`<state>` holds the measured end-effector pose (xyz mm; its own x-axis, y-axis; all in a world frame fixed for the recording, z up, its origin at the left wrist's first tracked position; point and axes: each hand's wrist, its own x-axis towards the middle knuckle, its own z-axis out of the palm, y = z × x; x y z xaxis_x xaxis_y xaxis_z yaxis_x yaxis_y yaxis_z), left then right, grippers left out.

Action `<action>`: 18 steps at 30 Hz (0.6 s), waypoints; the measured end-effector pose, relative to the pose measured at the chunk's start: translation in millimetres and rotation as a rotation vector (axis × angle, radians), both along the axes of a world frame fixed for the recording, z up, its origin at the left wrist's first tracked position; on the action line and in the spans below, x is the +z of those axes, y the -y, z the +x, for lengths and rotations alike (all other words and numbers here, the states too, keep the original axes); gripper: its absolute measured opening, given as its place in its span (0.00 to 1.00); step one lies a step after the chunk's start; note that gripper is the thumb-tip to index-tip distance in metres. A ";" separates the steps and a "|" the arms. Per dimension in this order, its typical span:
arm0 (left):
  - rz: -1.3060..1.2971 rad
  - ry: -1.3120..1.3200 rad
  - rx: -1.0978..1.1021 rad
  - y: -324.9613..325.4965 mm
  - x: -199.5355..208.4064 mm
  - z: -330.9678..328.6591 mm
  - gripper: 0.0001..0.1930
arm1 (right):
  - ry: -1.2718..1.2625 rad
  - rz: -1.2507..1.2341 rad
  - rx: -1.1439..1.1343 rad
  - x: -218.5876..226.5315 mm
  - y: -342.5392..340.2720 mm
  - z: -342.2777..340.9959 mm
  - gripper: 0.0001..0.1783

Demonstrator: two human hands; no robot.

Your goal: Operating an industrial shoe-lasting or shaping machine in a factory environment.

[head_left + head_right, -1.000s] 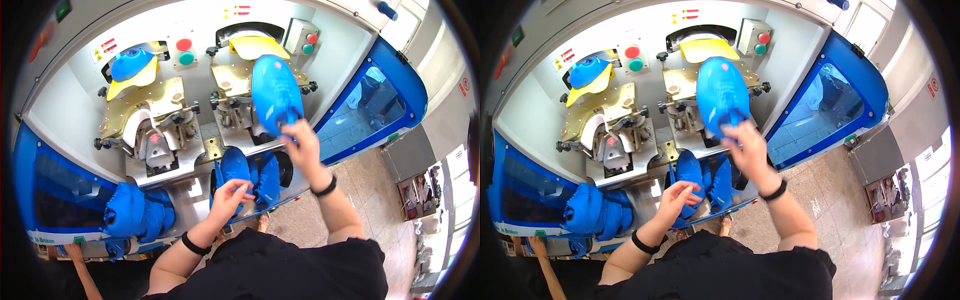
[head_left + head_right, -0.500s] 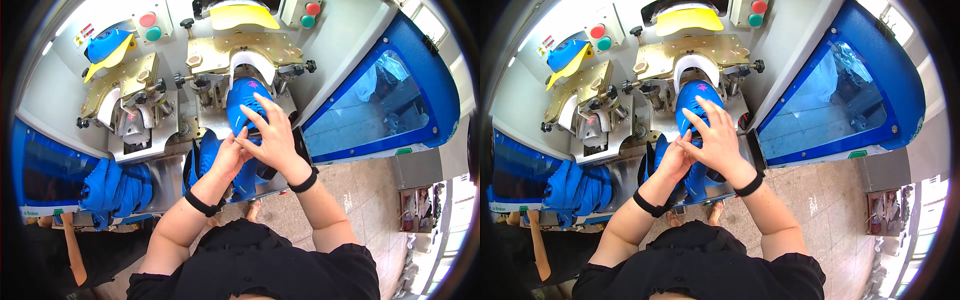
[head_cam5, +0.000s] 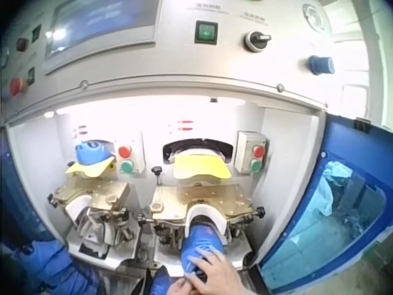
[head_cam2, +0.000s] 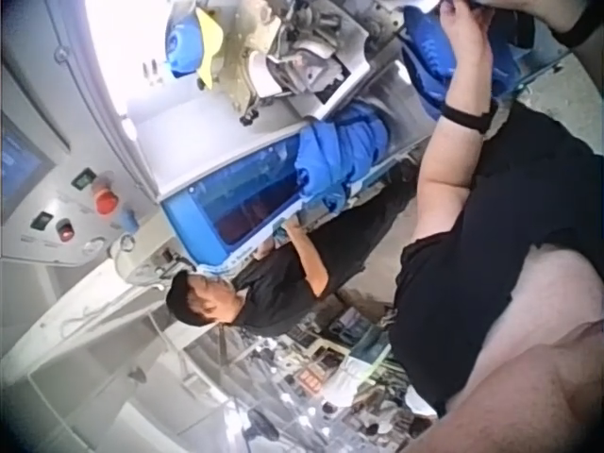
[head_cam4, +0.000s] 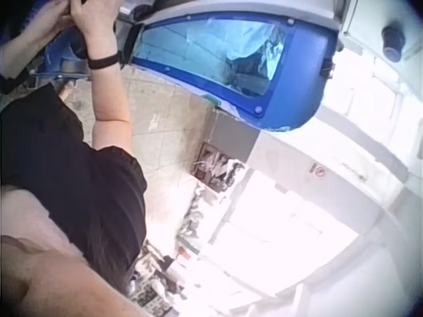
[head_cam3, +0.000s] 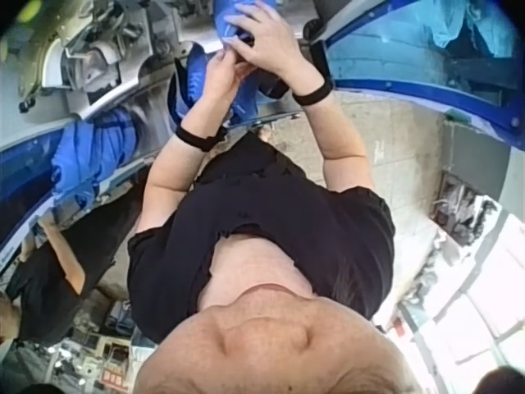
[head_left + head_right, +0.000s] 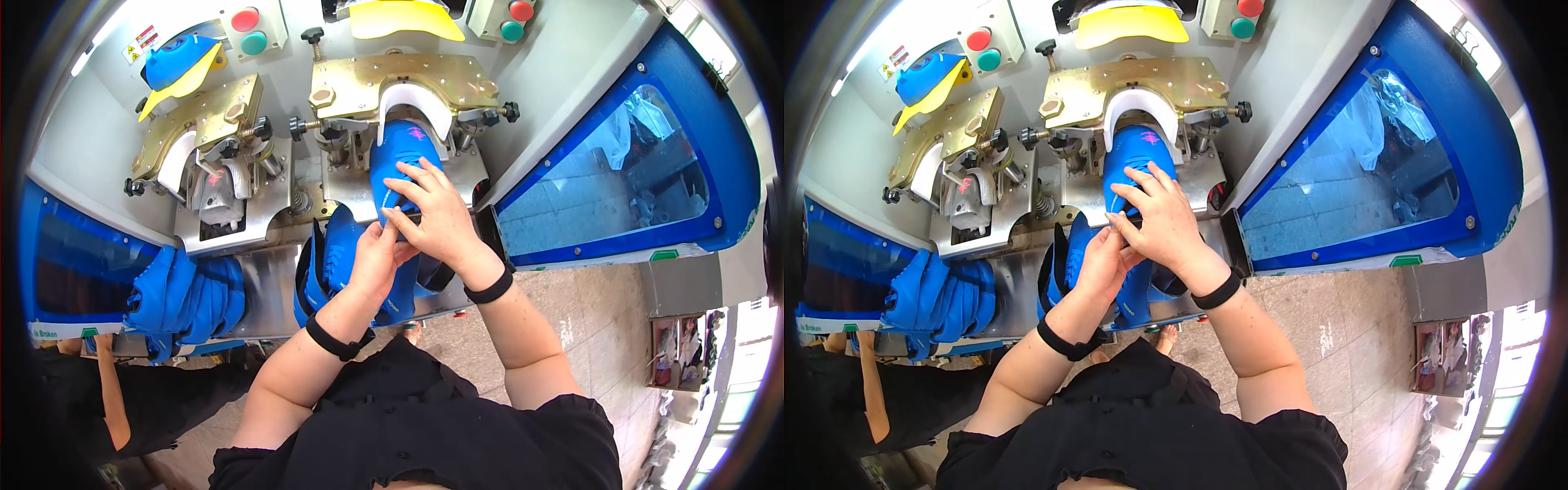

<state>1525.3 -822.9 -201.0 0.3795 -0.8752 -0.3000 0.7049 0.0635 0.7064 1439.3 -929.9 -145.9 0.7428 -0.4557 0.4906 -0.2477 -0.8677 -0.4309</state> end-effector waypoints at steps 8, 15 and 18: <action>0.046 0.017 -0.048 1.2 -0.5 10.1 0.17 | -0.012 0.017 -0.022 1.6 -1.6 6.2 0.20; 0.085 -0.004 -0.069 -1.6 -9.0 11.3 0.17 | -0.025 0.009 -0.046 -0.7 -8.1 3.8 0.20; 0.062 -0.034 -0.074 -0.5 -8.1 4.6 0.20 | -0.008 0.000 -0.042 1.6 -10.7 -1.6 0.21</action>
